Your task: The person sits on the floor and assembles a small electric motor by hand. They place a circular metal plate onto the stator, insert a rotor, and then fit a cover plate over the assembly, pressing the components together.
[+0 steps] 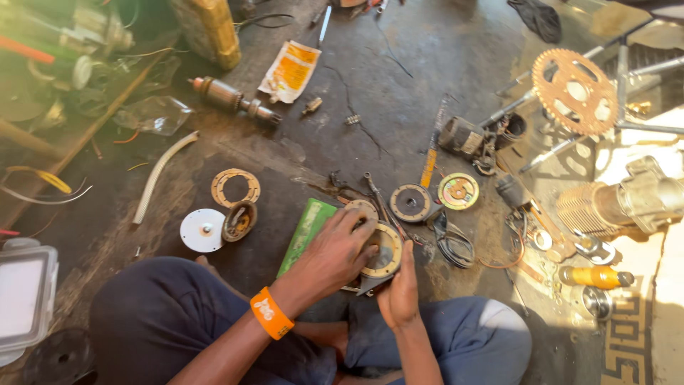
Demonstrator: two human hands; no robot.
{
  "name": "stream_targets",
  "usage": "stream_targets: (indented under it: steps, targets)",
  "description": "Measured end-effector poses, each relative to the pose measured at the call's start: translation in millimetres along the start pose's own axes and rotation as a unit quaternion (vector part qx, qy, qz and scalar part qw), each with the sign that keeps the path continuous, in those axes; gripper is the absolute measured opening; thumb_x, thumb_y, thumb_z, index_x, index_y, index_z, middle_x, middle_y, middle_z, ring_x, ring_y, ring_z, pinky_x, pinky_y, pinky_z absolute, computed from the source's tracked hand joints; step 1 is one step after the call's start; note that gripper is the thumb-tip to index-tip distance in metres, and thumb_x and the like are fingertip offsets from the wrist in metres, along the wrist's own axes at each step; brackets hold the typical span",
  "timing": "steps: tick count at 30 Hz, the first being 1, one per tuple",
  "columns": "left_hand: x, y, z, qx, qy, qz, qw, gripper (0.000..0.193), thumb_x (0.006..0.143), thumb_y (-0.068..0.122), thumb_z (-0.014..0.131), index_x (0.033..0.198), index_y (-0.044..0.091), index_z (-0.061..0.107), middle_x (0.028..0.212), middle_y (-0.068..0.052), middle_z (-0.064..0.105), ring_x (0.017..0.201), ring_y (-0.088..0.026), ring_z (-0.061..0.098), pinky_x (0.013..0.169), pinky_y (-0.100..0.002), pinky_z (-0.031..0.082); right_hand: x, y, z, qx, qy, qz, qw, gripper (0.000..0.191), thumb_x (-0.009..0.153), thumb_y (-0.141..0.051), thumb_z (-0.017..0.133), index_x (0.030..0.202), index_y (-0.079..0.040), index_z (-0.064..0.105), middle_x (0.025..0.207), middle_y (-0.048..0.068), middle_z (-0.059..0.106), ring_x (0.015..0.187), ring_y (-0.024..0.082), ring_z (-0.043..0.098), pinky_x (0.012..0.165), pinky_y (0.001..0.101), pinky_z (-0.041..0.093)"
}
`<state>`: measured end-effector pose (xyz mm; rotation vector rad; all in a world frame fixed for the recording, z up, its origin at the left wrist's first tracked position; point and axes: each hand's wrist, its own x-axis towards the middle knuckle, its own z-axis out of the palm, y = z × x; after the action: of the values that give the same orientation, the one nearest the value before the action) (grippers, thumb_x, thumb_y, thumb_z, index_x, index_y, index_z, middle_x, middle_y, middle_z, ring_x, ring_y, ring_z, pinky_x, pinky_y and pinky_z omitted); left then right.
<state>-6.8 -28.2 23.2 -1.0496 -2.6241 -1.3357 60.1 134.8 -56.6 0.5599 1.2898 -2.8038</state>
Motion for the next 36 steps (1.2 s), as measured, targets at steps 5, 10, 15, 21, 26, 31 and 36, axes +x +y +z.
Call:
stream_targets:
  steps: [5,10,15,21,26,31,36]
  targets:
    - [-0.8,-2.1,-0.8,0.019,-0.011,0.0,1.0,0.046,0.089,0.021,0.071,0.127,-0.003,0.059,0.132,-0.021,0.055,0.125,-0.043,0.051,0.104,-0.05,0.042,-2.6,2.2,0.5,0.02,-0.01,0.005,1.0,0.058,0.108,-0.049,0.031,0.143,-0.006,0.049,0.135,0.01,0.061,0.123,0.021,0.06,0.105,0.0411,0.049]
    - [-0.3,-3.1,-4.1,-0.123,0.022,-0.069,0.99,0.039,0.093,0.023,0.068,0.123,-0.002,0.066,0.121,-0.018,0.065,0.112,-0.035,0.064,0.095,-0.041,0.052,-7.1,1.2,-2.3,0.011,-0.022,0.008,1.0,0.057,0.109,-0.049,0.031,0.136,-0.004,0.053,0.123,0.012,0.067,0.104,0.022,0.069,0.084,0.0382,0.058]
    - [3.2,-8.8,-6.9,-0.195,-0.015,-0.171,0.966,0.037,0.088,0.027,0.07,0.114,0.0,0.072,0.109,-0.014,0.071,0.097,-0.026,0.072,0.083,-0.036,0.056,-7.2,1.5,0.4,0.0,-0.004,0.011,1.0,0.052,0.109,-0.043,0.034,0.134,-0.002,0.055,0.122,0.011,0.068,0.107,0.019,0.069,0.09,0.0354,0.058]
    - [3.0,-18.8,-9.1,-0.186,-0.02,-0.145,0.972,0.032,0.092,0.026,0.07,0.109,-0.001,0.074,0.108,-0.013,0.073,0.099,-0.024,0.071,0.082,-0.035,0.055,-8.6,1.6,1.6,-0.03,-0.033,-0.011,0.999,0.049,0.11,-0.037,0.037,0.135,0.002,0.055,0.124,0.013,0.067,0.109,0.019,0.068,0.093,0.0354,0.057]
    - [2.6,-17.5,-8.8,-0.187,-0.02,-0.185,0.965,0.031,0.088,0.024,0.071,0.108,0.0,0.076,0.101,-0.014,0.074,0.091,-0.022,0.073,0.08,-0.034,0.056,-6.8,3.4,-1.2,-0.019,-0.026,0.001,0.999,0.051,0.108,-0.039,0.037,0.133,0.002,0.055,0.124,0.014,0.067,0.111,0.02,0.068,0.095,0.0357,0.057]
    - [8.0,-17.1,-12.4,-0.231,-0.017,-0.196,0.953,0.032,0.088,0.024,0.073,0.109,0.0,0.076,0.103,-0.008,0.076,0.082,-0.016,0.073,0.073,-0.03,0.058,-9.4,-5.9,-2.6,0.028,-0.092,0.003,0.995,0.067,0.11,-0.053,0.03,0.136,0.005,0.054,0.12,0.021,0.068,0.1,0.026,0.072,0.082,0.0405,0.061]
    - [9.2,-18.7,-11.1,-0.283,-0.042,-0.179,0.941,0.03,0.091,0.026,0.073,0.106,0.001,0.078,0.091,-0.005,0.076,0.078,-0.01,0.071,0.07,-0.029,0.058,-17.0,-22.5,3.8,0.085,-0.138,0.079,0.984,0.074,0.104,-0.064,0.027,0.138,-0.003,0.051,0.116,0.022,0.067,0.085,0.036,0.072,0.056,0.0396,0.056]
